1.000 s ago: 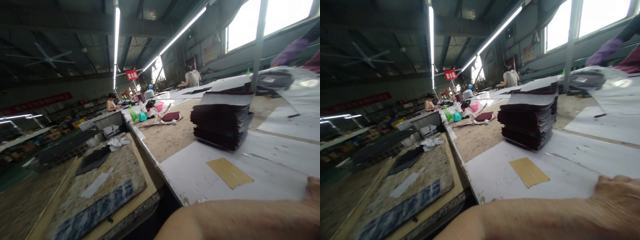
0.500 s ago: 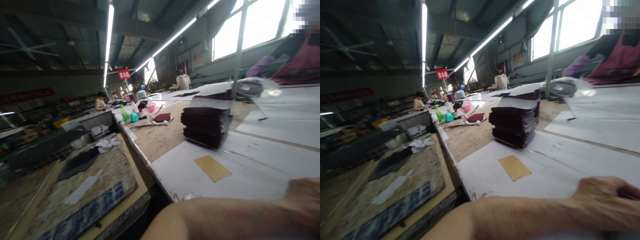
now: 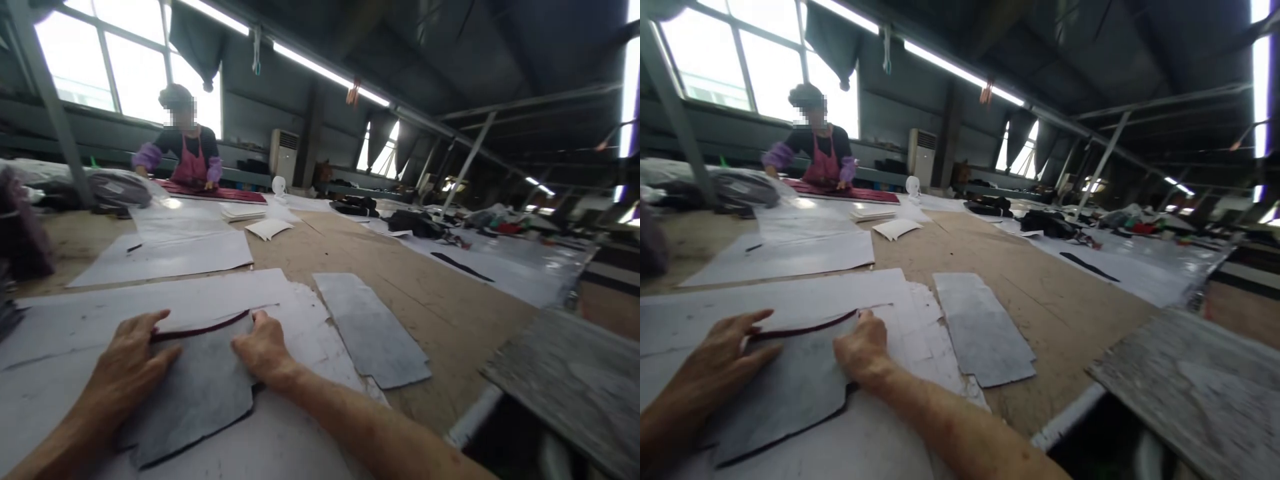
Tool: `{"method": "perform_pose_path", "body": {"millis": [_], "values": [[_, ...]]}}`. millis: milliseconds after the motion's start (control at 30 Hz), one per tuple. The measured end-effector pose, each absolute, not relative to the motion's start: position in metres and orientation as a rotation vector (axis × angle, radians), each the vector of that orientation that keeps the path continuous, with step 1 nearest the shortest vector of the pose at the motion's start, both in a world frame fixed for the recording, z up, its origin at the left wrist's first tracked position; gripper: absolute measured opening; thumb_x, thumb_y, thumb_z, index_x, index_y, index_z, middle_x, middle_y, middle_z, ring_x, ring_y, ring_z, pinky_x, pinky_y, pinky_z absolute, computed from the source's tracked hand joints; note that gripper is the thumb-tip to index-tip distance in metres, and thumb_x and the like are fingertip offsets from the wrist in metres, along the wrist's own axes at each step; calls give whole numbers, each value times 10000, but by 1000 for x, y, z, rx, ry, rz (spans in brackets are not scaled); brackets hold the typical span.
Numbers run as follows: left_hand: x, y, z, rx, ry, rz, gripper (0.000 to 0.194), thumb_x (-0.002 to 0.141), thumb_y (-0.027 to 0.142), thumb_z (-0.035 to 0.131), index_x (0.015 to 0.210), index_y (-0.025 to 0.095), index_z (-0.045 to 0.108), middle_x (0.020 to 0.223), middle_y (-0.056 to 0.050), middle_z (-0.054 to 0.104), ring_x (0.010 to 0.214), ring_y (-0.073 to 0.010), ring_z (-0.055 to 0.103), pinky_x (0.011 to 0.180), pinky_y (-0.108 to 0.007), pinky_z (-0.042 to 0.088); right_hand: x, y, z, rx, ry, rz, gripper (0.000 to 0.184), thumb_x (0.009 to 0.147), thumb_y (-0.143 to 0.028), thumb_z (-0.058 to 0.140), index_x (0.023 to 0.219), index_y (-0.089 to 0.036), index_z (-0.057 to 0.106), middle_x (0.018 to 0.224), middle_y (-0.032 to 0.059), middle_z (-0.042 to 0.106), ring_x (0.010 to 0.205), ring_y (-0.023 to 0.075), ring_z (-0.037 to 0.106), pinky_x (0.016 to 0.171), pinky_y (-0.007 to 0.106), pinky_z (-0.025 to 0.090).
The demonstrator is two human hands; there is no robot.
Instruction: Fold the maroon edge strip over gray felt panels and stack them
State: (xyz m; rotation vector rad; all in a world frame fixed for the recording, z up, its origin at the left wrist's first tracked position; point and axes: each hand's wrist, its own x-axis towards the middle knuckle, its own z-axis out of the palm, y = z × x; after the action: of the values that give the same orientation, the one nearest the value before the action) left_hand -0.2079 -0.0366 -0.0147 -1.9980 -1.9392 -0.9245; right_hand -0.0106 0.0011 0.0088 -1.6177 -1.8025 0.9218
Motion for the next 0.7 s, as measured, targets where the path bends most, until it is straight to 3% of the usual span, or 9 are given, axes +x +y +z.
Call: {"method": "perform_pose_path", "body": {"millis": [67, 167, 233, 333, 533, 700], "values": [[-209, -48, -16, -1925, -1913, -753, 480, 797, 383, 375, 1210, 153, 463, 1197, -155, 501, 999, -383, 531, 720, -547, 451, -20, -2, 10, -1602, -1904, 816, 448, 688, -288, 668, 1058, -66, 547, 943, 153, 621, 894, 273, 584, 790, 401, 445], [-198, -56, -22, -2127, -1746, -690, 410, 805, 374, 385, 1169, 230, 509, 1186, -73, 550, 1056, -301, 533, 857, -488, 433, -12, -8, 15, -1548, -2031, 678, 417, 776, -406, 553, 1036, -80, 572, 1007, 188, 605, 937, 290, 569, 802, 397, 429], [-191, -57, -26, -2296, -1695, -690, 352, 809, 398, 424, 1094, 250, 568, 1126, -56, 594, 1042, -268, 549, 886, -432, 439, 13, -10, 21, -1509, -2084, 578, 340, 815, -410, 511, 999, -139, 602, 1032, 141, 604, 961, 242, 560, 819, 341, 423], [-188, -58, -30, -2328, -1679, -681, 351, 817, 437, 421, 1080, 274, 588, 1131, -53, 588, 1040, -278, 543, 860, -438, 442, 72, -12, 31, -1491, -2116, 416, 175, 797, -297, 562, 929, -206, 630, 989, 50, 620, 942, 164, 553, 828, 250, 400], [-187, -63, -28, -2175, -1620, -684, 342, 826, 381, 378, 1075, 237, 563, 1149, -105, 539, 1006, -314, 528, 834, -494, 404, 190, -14, 31, -1714, -2017, 217, 152, 684, -233, 651, 820, -165, 641, 898, 81, 629, 853, 210, 565, 762, 314, 413], [-186, -67, -24, -2217, -1617, -661, 277, 803, 415, 414, 928, 221, 568, 1009, -79, 589, 953, -298, 559, 842, -463, 420, 215, -7, 16, -1663, -2059, 237, 56, 693, -221, 618, 738, -194, 596, 787, 25, 623, 761, 166, 565, 686, 266, 422]]}}
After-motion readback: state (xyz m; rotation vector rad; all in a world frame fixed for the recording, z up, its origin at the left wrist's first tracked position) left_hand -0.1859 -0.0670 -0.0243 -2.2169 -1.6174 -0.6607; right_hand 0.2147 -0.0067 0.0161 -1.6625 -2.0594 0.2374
